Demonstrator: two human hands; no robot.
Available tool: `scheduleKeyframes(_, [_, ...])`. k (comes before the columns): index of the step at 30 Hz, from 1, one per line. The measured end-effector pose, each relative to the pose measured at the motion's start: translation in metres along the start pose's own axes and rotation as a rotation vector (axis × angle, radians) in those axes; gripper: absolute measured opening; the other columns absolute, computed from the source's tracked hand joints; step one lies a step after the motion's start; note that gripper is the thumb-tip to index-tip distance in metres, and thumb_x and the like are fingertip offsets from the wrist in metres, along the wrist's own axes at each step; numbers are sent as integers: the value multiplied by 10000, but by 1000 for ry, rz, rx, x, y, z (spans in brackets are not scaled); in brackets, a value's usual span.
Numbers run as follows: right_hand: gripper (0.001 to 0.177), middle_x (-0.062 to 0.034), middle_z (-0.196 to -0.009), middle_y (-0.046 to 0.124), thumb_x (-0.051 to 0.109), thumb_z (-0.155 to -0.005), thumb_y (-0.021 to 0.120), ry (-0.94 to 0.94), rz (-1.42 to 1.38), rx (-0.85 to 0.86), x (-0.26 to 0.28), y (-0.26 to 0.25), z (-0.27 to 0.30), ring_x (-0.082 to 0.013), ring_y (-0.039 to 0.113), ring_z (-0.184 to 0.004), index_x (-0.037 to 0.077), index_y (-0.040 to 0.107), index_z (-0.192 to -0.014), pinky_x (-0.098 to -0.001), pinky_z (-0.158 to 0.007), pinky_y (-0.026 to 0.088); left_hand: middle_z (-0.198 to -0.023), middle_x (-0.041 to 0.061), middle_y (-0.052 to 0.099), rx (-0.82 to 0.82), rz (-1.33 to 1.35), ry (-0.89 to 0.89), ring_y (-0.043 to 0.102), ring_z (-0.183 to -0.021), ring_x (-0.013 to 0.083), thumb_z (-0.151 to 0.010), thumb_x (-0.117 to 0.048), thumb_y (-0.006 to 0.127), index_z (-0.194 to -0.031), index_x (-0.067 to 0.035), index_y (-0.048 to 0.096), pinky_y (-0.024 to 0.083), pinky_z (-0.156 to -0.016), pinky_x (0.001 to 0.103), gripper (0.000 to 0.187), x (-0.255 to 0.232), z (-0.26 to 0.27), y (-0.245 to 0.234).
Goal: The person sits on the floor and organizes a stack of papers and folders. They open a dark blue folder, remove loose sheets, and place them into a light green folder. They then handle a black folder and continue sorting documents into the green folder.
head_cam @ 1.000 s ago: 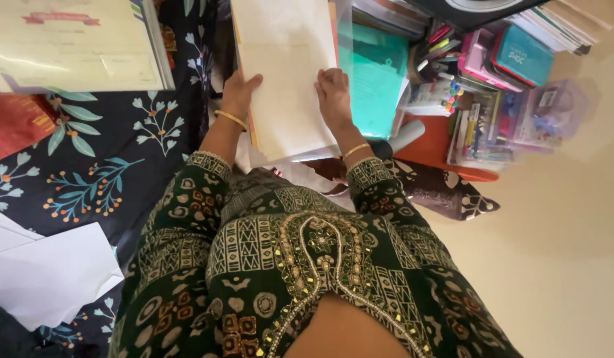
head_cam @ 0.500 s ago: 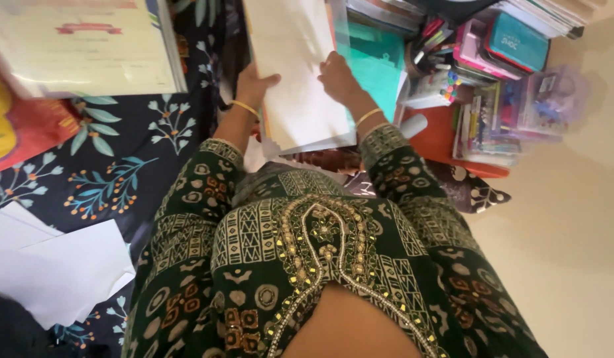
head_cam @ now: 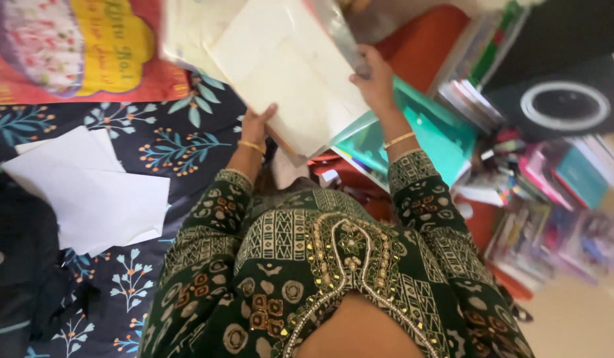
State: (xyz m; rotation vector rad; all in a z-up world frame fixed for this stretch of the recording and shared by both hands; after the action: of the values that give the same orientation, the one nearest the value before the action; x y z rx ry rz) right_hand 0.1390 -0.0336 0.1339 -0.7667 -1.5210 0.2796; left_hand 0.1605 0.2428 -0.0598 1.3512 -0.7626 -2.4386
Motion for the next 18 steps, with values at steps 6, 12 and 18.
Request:
scheduleKeyframes(6, [586,-108,-1019,688,-120,-779,719,-393,304,103,76,108,-63,-310,682,-935,156,645,-1291,-426,-813,530,-1163,156,627,-9,211,-169,628,-1088,280,-915,-265,760,-1230,42,584,580,-952,500,474,27,-41,-82])
scheduleKeyframes(12, [613,-102,-1116,677,-125,-843,632,-441,524,134,65,175,-141,-338,613,-1082,173,615,-1378,-506,-1004,432,-1465,173,511,-25,195,-281,530,-1332,339,-897,-451,731,-1451,-20,457,496,-1067,519,754,7,-109,-128])
scheduleKeyframes(18, [834,-220,-1599,324,145,-823,781,-306,726,481,-21,246,-138,-397,296,-1461,155,413,-1571,-633,-1145,226,-1669,137,219,-66,102,-343,251,-1504,394,-860,-547,620,-1613,-258,141,301,-1155,597,938,-17,-151,-150])
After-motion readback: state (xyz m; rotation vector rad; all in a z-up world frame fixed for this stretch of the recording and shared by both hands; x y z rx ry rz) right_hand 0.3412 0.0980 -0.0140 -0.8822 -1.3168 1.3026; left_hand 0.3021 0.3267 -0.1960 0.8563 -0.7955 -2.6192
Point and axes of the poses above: each hand's wrist, its own z-axis away from the middle knuckle, its own y-axis out of the palm, x = y × z, the point moved 3 cm from there along -z, towards the middle knuckle
